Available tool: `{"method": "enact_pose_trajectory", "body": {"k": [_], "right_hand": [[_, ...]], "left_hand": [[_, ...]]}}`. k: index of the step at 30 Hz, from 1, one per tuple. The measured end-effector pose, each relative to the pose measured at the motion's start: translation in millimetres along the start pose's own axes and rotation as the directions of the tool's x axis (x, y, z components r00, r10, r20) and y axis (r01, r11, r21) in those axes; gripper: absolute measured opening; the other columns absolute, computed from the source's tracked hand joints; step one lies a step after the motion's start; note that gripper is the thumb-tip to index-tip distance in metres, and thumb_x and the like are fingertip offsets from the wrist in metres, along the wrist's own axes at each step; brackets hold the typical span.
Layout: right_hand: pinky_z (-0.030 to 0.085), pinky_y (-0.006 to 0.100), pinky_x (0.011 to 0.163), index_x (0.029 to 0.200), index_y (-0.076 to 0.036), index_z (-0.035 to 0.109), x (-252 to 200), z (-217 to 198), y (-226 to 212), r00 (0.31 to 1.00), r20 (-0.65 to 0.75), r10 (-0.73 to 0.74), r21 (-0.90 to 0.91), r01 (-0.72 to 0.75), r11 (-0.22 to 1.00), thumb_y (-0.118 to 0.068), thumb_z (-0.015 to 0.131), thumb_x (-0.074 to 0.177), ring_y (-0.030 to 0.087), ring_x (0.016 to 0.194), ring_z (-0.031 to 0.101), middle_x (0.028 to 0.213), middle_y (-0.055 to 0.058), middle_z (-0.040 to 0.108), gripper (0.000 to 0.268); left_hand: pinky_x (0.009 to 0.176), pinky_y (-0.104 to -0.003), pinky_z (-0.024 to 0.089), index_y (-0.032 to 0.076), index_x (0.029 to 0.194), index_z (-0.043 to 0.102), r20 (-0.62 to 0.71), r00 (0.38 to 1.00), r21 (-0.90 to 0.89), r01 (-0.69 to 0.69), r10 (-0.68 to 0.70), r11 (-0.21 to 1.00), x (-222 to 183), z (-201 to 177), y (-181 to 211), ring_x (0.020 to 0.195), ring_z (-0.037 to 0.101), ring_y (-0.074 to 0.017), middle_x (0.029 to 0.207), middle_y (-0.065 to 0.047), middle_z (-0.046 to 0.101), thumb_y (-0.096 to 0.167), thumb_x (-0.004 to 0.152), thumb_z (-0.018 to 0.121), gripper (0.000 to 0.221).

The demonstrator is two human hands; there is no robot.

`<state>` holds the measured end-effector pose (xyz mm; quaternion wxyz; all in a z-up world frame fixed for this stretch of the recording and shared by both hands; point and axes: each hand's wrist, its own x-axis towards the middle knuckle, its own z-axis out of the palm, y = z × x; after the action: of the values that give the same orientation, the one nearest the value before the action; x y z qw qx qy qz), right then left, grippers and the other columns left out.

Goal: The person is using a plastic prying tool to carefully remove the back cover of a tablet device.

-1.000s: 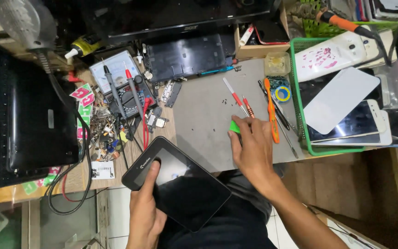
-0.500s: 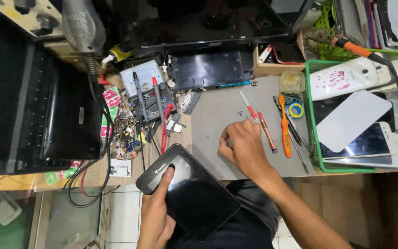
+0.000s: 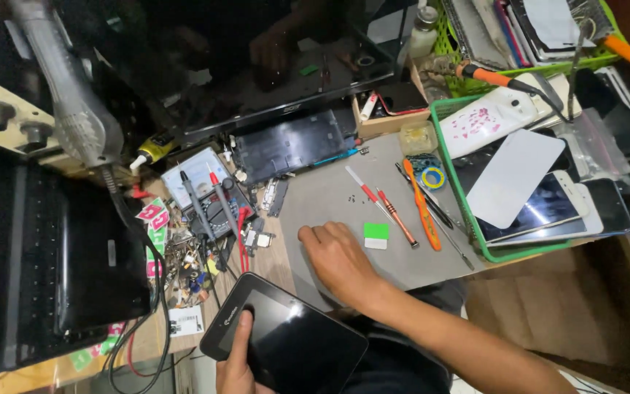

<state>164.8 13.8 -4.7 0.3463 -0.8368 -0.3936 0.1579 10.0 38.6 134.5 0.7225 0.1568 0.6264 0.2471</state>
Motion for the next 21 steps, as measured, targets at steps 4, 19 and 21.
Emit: {"method": "enact_pose_trajectory", "body": {"k": [4, 19, 21], "right_hand": [[0.041, 0.045, 0.085, 0.141, -0.016, 0.042, -11.2, 5.6, -9.8, 0.997, 0.065, -0.039, 0.050, 0.036, 0.998, -0.039, 0.073, 0.089, 0.029, 0.096, 0.046, 0.130, 0.007, 0.050, 0.065], [0.038, 0.047, 0.090, 0.146, -0.017, 0.036, 18.5, 10.2, -71.2, 0.851, 0.421, -0.312, 0.082, 0.307, 0.948, -0.043, 0.077, 0.085, 0.031, 0.107, 0.040, 0.138, 0.008, 0.043, 0.078], [0.038, 0.048, 0.091, 0.147, -0.018, 0.035, 15.0, 15.4, -75.1, 0.825, 0.455, -0.334, 0.077, 0.337, 0.938, -0.044, 0.078, 0.084, 0.031, 0.109, 0.040, 0.140, 0.008, 0.042, 0.080]], "left_hand": [[0.106, -0.037, 0.045, 0.006, 0.128, 0.070, -0.057, 0.998, -0.028, -0.038, 0.036, 0.999, -6.2, -8.9, 5.3, 0.120, 0.062, -0.0242, 0.124, -0.010, 0.072, 0.020, 0.084, 0.069, 0.046], [0.104, -0.038, 0.047, 0.004, 0.128, 0.070, -0.262, 0.965, -0.379, -0.127, 0.025, 0.917, -4.2, -100.4, -6.9, 0.117, 0.063, -0.0262, 0.123, -0.012, 0.072, 0.022, 0.087, 0.067, 0.045], [0.103, -0.038, 0.047, 0.004, 0.128, 0.070, -0.270, 0.963, -0.419, -0.132, 0.016, 0.898, -9.6, -103.5, -5.1, 0.116, 0.063, -0.0265, 0.123, -0.012, 0.072, 0.022, 0.087, 0.066, 0.045]]}}
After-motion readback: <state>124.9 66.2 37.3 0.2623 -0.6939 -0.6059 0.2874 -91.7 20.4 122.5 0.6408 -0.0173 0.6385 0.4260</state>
